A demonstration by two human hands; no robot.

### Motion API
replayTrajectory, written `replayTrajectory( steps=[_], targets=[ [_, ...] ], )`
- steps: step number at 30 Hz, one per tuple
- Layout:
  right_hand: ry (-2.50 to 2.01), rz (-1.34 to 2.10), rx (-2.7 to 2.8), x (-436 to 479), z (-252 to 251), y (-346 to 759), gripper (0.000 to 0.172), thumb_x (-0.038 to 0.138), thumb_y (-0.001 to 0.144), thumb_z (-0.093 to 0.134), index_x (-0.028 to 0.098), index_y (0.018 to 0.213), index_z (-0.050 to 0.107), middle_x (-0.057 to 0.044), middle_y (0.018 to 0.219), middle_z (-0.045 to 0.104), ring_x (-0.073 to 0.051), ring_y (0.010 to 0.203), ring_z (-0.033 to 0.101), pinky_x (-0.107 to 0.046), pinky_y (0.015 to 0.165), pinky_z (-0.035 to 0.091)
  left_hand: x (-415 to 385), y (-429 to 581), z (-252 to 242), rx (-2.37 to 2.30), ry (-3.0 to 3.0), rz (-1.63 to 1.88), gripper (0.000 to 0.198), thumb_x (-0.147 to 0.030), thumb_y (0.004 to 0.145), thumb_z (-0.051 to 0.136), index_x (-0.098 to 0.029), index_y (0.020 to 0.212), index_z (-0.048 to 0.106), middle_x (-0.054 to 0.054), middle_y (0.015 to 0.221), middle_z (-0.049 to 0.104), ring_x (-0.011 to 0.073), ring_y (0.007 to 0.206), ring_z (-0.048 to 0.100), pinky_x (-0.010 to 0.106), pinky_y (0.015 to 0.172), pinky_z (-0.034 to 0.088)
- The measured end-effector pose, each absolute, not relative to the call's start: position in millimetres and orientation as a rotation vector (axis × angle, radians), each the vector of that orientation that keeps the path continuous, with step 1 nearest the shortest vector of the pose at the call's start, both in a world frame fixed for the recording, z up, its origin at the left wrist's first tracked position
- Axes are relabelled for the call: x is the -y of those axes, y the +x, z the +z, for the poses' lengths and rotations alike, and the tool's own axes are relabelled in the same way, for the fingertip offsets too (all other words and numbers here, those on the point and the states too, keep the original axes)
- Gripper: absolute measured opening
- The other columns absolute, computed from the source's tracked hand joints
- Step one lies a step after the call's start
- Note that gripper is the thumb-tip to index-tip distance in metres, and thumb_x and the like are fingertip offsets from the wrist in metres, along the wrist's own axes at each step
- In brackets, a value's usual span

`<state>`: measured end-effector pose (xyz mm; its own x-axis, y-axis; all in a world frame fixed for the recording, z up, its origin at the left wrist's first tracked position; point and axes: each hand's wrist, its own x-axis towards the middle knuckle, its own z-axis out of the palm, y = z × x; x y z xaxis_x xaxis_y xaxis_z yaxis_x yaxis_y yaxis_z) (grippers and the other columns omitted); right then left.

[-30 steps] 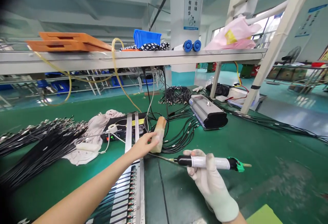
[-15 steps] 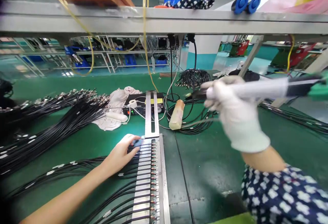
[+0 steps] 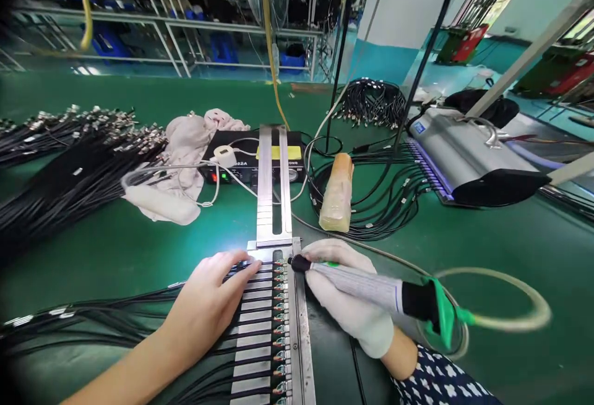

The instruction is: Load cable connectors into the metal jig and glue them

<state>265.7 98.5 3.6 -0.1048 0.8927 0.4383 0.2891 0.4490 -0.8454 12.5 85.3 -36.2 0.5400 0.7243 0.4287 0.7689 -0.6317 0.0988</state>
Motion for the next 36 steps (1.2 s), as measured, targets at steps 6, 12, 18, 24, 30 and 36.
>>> replayTrajectory(
  steps=[6,12,18,24,30,36],
  targets=[
    [-0.889,0.696,1.802,-92.2,1.2,270.2,0.02,0.012,0.079,0.069,0.021,0.096,0.069,-0.008,0.104,0.077,-0.025,0.094,0.075,-0.036,0.081,0.064,-85.8,16.1,-35.4,1.301,-2.616,-0.81,0.034,-0.004,0.092,0.04,-0.013,0.115,0.062,0.013,0.109,0.062,0.0238,0.091,0.057,0.034,0.07,0.045],
    [-0.905,0.702,1.823,-93.7,-2.1,268.1,0.025,0.012,0.076,0.072,0.022,0.098,0.068,-0.008,0.106,0.076,-0.024,0.092,0.075,-0.035,0.082,0.063,-85.1,13.2,-38.8,1.374,-2.648,-0.797,0.032,-0.009,0.095,0.043,-0.018,0.119,0.061,0.012,0.114,0.061,0.024,0.094,0.057,0.035,0.074,0.045],
    [-0.918,0.714,1.814,-94.7,-2.9,268.0,0.026,0.012,0.075,0.074,0.022,0.098,0.068,-0.008,0.106,0.076,-0.025,0.093,0.075,-0.037,0.082,0.063,-84.8,15.0,-40.8,1.402,-2.625,-0.83,0.031,-0.011,0.095,0.043,-0.02,0.117,0.062,0.01,0.111,0.063,0.0225,0.093,0.058,0.035,0.074,0.046],
    [-0.933,0.698,1.817,-95.4,-2.0,266.9,0.024,0.011,0.074,0.073,0.021,0.095,0.068,-0.007,0.104,0.077,-0.023,0.09,0.075,-0.034,0.082,0.063,-84.6,13.0,-40.8,1.404,-2.631,-0.808,0.03,-0.013,0.096,0.043,-0.02,0.119,0.061,0.011,0.113,0.061,0.0231,0.092,0.058,0.035,0.073,0.045],
    [-0.932,0.708,1.822,-94.6,-1.4,266.6,0.025,0.012,0.074,0.074,0.022,0.097,0.068,-0.006,0.106,0.076,-0.023,0.092,0.075,-0.034,0.084,0.063,-87.2,13.9,-35.4,1.389,-2.674,-0.767,0.028,-0.011,0.096,0.043,-0.018,0.118,0.06,0.011,0.112,0.06,0.0229,0.091,0.057,0.034,0.072,0.045],
    [-0.946,0.714,1.826,-93.8,-3.5,268.7,0.025,0.013,0.073,0.076,0.022,0.096,0.069,-0.007,0.106,0.077,-0.024,0.092,0.075,-0.034,0.084,0.063,-86.5,13.0,-32.5,1.345,-2.721,-0.707,0.027,-0.011,0.096,0.045,-0.015,0.12,0.058,0.013,0.113,0.058,0.0232,0.091,0.055,0.035,0.071,0.046]
  ],
)
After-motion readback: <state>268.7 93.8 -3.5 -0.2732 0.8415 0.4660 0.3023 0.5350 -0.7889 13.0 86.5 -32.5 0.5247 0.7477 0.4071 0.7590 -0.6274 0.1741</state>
